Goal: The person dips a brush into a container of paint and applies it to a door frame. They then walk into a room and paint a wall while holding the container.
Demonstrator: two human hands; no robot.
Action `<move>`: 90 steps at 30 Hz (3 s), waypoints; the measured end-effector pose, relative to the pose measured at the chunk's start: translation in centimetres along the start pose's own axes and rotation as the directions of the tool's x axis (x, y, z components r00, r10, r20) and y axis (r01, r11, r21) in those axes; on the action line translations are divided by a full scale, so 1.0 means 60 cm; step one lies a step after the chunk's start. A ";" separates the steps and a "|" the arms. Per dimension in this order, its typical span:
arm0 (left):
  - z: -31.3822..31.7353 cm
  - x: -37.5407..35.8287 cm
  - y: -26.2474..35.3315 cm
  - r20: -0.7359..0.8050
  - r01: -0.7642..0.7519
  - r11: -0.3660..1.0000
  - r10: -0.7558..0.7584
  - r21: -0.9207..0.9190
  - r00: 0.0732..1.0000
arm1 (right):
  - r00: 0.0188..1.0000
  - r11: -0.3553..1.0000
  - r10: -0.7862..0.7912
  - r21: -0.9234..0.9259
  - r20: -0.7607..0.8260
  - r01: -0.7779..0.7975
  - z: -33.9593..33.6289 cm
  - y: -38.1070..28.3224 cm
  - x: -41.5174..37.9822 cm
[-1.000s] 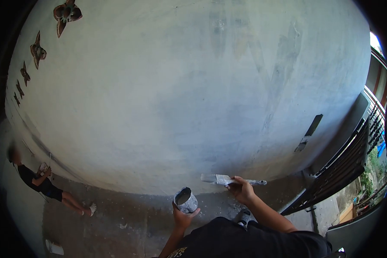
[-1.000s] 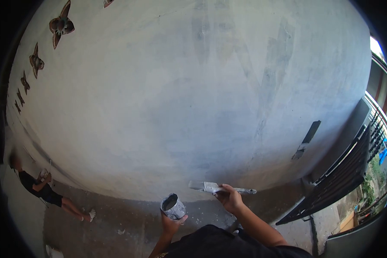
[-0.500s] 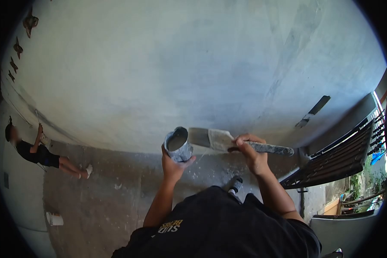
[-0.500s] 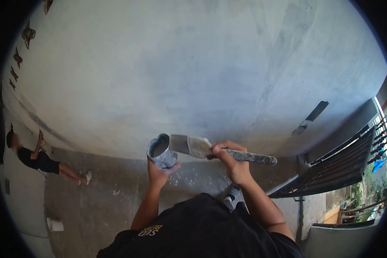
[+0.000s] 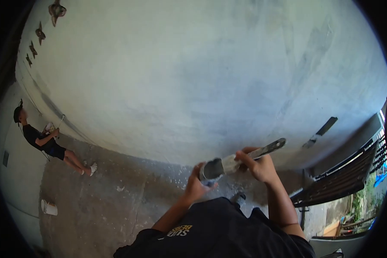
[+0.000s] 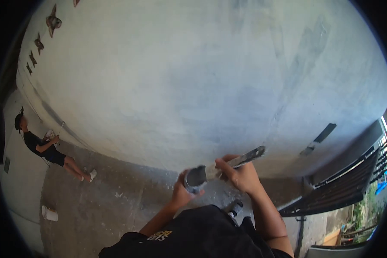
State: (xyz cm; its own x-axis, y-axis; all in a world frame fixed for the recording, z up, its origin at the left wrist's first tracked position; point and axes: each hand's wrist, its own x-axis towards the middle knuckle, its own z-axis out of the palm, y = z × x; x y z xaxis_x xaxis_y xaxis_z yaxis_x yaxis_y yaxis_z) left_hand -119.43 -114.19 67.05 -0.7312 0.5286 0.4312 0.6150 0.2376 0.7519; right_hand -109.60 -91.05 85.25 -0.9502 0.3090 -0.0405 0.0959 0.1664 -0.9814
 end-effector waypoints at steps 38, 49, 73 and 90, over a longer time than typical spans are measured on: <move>-0.006 -0.064 -0.103 0.205 0.124 0.988 -0.103 -0.091 0.973 | 0.771 0.732 -0.573 0.596 0.278 0.329 0.053 -0.206 -0.030; -0.027 -0.018 -0.027 0.139 0.042 0.999 -0.042 -0.002 0.989 | 0.842 0.721 -0.504 0.629 0.190 0.290 0.065 -0.184 0.020; -0.019 -0.028 -0.003 0.045 0.037 0.992 -0.032 -0.121 0.998 | 0.404 0.256 -0.872 -0.445 0.276 0.858 0.088 -0.262 -0.153; -0.009 -0.062 -0.093 0.128 0.002 1.000 0.001 -0.023 0.992 | 0.689 0.265 -0.538 -0.679 0.485 0.685 0.063 -0.205 -0.004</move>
State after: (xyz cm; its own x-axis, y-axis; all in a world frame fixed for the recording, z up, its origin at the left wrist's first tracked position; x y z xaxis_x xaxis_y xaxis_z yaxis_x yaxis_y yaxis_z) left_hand -120.30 -117.92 61.48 -0.6869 0.6289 0.3642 0.6065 0.2199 0.7641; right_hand -111.67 -96.73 96.60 -0.8503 -0.3310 0.4092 -0.4242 0.8912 -0.1607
